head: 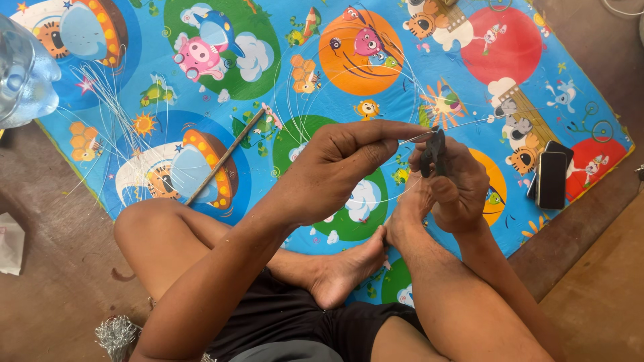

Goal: The person sits on a colorful mat and uses pliers to twist and cut thin metal wires. They repeatedly bend the wire into loops, secure them with the pliers, and trim excess length.

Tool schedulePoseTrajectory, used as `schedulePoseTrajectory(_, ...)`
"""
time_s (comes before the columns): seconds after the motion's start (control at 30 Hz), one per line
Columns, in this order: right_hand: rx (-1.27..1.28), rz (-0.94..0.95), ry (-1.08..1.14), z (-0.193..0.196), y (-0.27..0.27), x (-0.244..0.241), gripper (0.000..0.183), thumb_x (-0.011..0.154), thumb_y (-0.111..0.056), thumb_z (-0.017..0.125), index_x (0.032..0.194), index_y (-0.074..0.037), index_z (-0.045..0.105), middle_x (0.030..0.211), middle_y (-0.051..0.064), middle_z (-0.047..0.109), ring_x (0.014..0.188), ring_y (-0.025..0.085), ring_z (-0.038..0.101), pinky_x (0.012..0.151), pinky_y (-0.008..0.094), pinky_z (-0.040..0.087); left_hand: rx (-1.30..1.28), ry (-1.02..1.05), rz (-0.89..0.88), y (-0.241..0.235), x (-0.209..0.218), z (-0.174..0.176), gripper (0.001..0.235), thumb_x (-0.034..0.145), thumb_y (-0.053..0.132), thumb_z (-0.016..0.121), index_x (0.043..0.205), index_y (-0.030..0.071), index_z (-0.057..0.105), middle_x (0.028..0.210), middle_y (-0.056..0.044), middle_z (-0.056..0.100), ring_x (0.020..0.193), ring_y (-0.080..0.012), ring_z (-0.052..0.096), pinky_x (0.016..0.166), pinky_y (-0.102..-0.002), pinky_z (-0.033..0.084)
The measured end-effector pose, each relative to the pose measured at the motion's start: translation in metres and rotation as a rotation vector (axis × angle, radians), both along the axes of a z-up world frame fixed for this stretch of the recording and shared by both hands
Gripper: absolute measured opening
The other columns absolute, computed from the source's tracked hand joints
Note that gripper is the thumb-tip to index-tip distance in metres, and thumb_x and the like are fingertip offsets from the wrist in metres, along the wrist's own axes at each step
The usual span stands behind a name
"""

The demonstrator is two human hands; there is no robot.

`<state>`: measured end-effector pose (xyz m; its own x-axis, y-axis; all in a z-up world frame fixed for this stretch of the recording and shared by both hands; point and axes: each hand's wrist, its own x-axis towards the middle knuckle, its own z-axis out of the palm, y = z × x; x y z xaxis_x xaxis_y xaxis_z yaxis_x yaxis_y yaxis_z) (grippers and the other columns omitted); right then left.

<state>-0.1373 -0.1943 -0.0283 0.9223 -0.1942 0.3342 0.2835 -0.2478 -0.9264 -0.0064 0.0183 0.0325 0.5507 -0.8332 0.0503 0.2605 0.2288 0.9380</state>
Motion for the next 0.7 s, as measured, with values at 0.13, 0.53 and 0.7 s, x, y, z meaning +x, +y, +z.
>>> schedulePoseTrajectory(0.13, -0.042, -0.013, -0.005, -0.002, -0.002, 0.0, 0.063, 0.107, -0.053, 0.062, 0.133, 0.004, 0.058, 0.11, 0.009, 0.069, 0.095, 0.013, 0.066, 0.087, 0.028, 0.056, -0.011, -0.017, -0.004, 0.0, 0.001, 0.001, 0.03, 0.112, 0.011, 0.053, 0.139, 0.005, 0.066, 0.118, 0.0, 0.073, 0.106, -0.0034, 0.063, 0.094, -0.024, 0.054)
schedulePoseTrajectory(0.53, -0.154, -0.064, 0.003, -0.002, -0.001, 0.003, 0.06, 0.109, -0.054, 0.056, 0.128, 0.003, 0.06, 0.101, 0.008, 0.069, 0.086, 0.011, 0.066, 0.08, 0.026, 0.056, 0.134, -0.16, 0.079, -0.002, 0.001, 0.01, 0.028, 0.11, 0.01, 0.054, 0.133, 0.008, 0.07, 0.101, 0.0, 0.075, 0.086, -0.0012, 0.058, 0.075, -0.022, 0.052)
schedulePoseTrajectory(0.7, -0.285, -0.145, 0.015, -0.004, -0.003, 0.004, 0.057, 0.111, -0.053, 0.052, 0.118, 0.002, 0.064, 0.092, 0.007, 0.068, 0.079, 0.011, 0.065, 0.073, 0.026, 0.054, 0.151, -0.162, 0.083, -0.003, 0.001, 0.008, 0.028, 0.109, 0.009, 0.054, 0.133, 0.009, 0.07, 0.094, 0.001, 0.069, 0.078, -0.001, 0.052, 0.068, -0.021, 0.046)
